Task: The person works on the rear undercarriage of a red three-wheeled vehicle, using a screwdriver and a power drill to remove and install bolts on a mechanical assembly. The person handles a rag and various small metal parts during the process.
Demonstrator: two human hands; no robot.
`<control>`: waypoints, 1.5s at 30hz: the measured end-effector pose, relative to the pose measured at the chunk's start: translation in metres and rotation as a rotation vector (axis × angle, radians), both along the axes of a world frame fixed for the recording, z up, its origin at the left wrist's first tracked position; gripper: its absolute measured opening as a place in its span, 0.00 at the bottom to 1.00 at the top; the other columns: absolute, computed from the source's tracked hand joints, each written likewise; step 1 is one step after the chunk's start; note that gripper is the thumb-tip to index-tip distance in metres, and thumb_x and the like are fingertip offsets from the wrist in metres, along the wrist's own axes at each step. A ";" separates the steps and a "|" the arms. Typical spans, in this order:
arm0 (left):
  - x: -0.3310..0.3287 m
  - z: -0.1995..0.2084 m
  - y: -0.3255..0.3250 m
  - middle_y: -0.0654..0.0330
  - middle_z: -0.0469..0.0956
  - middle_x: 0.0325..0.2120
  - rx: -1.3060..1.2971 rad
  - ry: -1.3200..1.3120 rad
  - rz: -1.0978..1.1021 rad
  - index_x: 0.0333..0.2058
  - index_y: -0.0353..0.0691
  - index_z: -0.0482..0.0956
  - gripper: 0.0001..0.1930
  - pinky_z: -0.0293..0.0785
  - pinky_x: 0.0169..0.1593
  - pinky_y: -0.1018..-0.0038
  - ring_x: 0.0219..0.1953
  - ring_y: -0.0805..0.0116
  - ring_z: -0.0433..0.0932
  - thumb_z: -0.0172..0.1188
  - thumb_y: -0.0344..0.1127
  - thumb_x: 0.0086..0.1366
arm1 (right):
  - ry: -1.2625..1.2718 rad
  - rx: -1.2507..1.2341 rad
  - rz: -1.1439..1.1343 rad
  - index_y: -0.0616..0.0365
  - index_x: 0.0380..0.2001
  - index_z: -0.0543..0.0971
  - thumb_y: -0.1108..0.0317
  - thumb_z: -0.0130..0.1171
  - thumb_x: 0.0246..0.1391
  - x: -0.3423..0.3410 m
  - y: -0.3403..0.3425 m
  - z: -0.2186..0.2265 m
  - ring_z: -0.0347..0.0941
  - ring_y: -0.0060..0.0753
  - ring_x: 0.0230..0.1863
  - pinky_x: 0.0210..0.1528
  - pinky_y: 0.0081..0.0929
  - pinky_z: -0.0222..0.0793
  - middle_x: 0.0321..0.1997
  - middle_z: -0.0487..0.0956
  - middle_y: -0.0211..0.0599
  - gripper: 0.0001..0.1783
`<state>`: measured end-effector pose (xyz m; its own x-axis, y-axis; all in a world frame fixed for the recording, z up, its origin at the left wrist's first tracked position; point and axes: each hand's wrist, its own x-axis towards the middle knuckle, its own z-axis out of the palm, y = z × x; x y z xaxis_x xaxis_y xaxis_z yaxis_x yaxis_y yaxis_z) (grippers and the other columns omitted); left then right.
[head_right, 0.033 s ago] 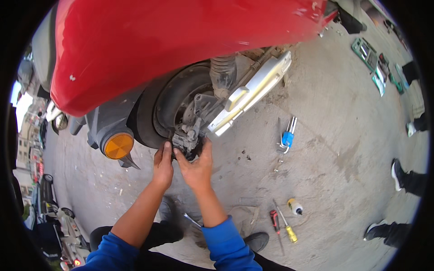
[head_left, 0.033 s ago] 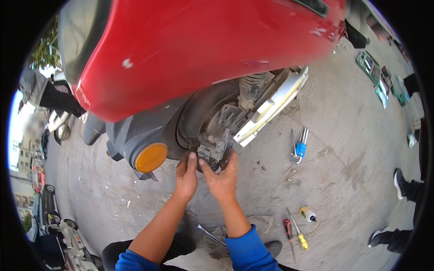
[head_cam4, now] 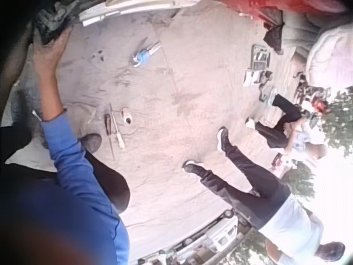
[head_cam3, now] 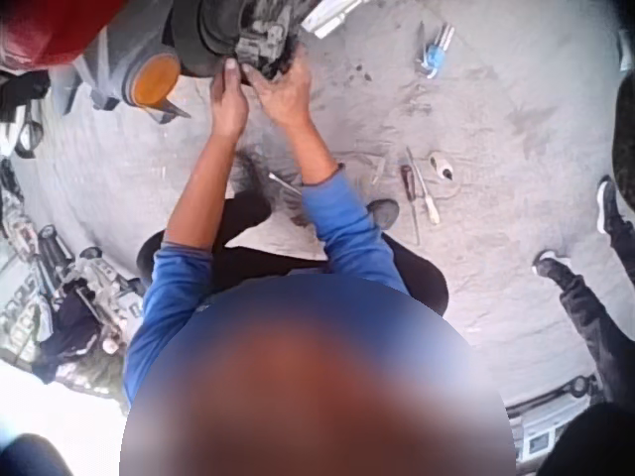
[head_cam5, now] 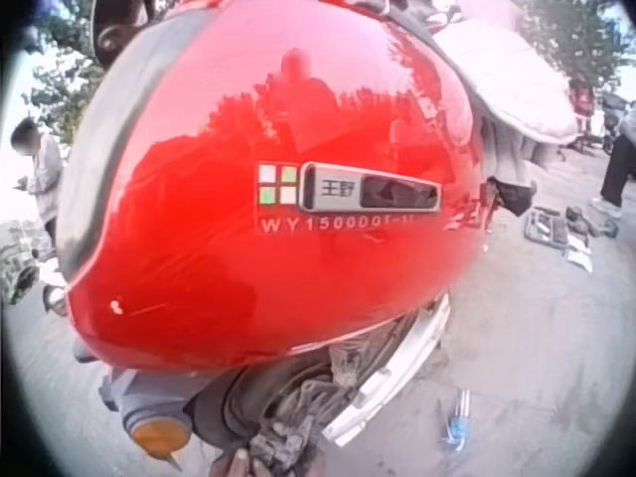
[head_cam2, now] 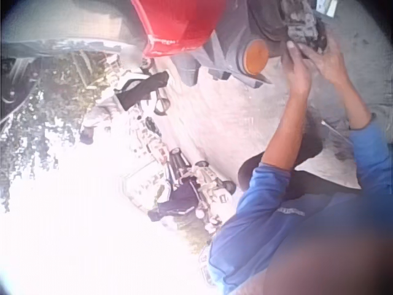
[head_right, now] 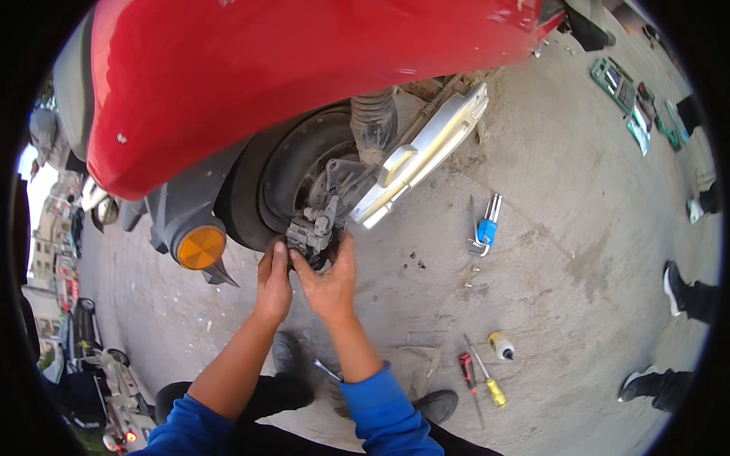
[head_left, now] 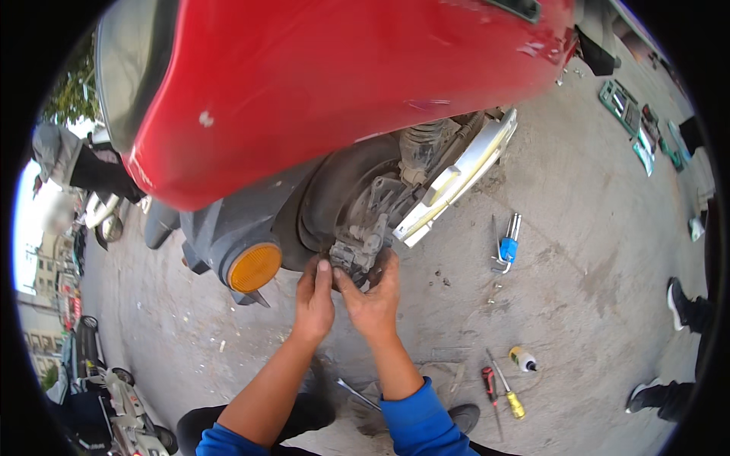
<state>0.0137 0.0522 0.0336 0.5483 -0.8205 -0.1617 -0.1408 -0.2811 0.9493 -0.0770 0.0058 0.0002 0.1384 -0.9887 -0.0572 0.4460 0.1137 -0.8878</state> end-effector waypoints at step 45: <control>0.000 0.064 -0.075 0.52 0.77 0.53 -0.026 -0.671 -0.248 0.58 0.27 0.76 0.24 0.69 0.61 0.71 0.54 0.67 0.76 0.70 0.29 0.65 | -0.022 0.083 -0.301 0.66 0.62 0.70 0.75 0.71 0.45 0.040 -0.004 0.012 0.75 0.61 0.54 0.54 0.45 0.76 0.59 0.70 0.55 0.38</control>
<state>0.0141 -0.0225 0.0974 0.3192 -0.9329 0.1667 -0.7538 -0.1433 0.6413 -0.0368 0.0016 0.0117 -0.1582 -0.9775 -0.1396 0.4899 0.0451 -0.8706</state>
